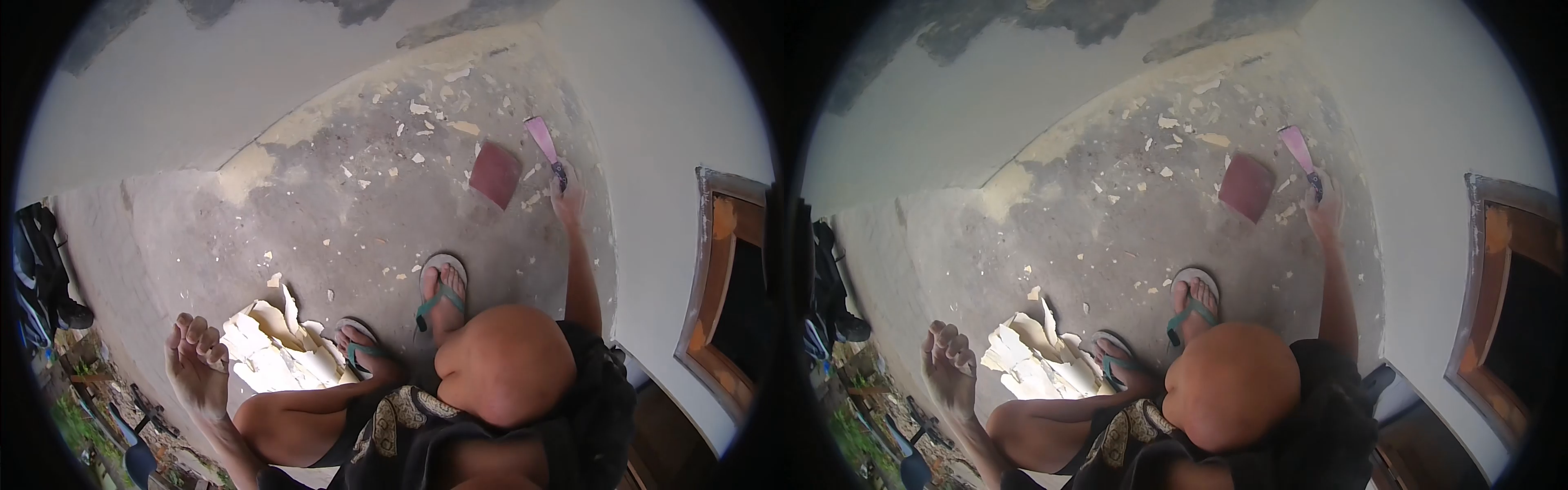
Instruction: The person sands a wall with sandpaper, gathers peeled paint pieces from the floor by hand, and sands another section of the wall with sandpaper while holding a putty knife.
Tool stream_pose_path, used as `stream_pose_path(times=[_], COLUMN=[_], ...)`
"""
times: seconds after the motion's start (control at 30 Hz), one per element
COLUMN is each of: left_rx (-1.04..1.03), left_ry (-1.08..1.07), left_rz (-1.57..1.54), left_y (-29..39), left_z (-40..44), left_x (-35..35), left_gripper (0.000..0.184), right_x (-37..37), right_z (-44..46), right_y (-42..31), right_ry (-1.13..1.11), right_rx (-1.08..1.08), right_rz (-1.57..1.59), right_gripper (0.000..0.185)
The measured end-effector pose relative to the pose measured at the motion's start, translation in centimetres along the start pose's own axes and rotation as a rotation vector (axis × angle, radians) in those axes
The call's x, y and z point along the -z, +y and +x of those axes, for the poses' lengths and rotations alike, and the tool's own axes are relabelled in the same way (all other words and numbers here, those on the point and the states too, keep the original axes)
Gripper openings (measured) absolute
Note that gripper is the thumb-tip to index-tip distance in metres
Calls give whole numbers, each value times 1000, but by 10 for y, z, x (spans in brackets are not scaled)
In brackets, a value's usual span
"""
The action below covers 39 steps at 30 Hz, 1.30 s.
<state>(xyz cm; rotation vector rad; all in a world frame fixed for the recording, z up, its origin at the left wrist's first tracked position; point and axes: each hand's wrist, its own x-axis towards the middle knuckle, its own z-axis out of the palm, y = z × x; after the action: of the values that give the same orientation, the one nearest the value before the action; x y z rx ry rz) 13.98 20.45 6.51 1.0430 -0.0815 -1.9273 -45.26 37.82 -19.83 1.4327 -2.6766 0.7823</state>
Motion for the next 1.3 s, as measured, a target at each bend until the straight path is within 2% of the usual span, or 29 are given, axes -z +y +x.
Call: stream_pose_path(times=[0.1, 0.17, 0.23, 0.33, 0.43, 0.53, 0.63, 0.73, 0.83, 0.93, 1.03, 1.23, 1.3], left_rx=[4, 11, 24, 45, 44, 23, 11, 2, 20, 26, 26, 26, 22], left_ry=[1, 3, -9, -73, -80, -68, -68, -50, -81, -80, -69, -69, -72], left_rz=[14, 37, 20, 3, -15, -22, -28, -31, -22, -3, -12, -19, -29], left_y=[0, 1, 1, 1, 3, 6, 7, 6, 6, 6, 6, 9, 10], left_z=[4, 3, 3, 3, -3, -6, -5, -3, 2, 5, 6, 5, 3], left_x=[1, 2, 3, 3, 6, 9, 9, 6, 5, 5, 6, 9, 10], left_gripper=[15, 15, 15, 16, 16, 15, 14, 13, 14, 14, 14, 14, 13], right_x=[-1, 15, 19, 1, 0, 12, 20, 17, 18, 3, -5, 10, 26], right_z=[-10, -2, -2, -3, -1, 7, 8, 0, -15, -29, -31, -42, -64], right_y=[-4, -60, -97, -110, -100, -62, -16, -5, -15, -12, -11, -17, -15], right_ry=[-40, -160, -303, -405, -328, -132, -18, 238, 240, 56, 70, -45, -51], right_rx=[-77, -80, 98, 257, 99, -168, -263, -221, 74, 57, 11, 10, 19], right_rz=[-79, -76, 16, -80, 16, 130, -146, -501, -548, -400, -408, -104, -107], right_gripper=[48, 75, 103, 110, 107, 104, 99, 78, 55, 40, 42, 46, 47])
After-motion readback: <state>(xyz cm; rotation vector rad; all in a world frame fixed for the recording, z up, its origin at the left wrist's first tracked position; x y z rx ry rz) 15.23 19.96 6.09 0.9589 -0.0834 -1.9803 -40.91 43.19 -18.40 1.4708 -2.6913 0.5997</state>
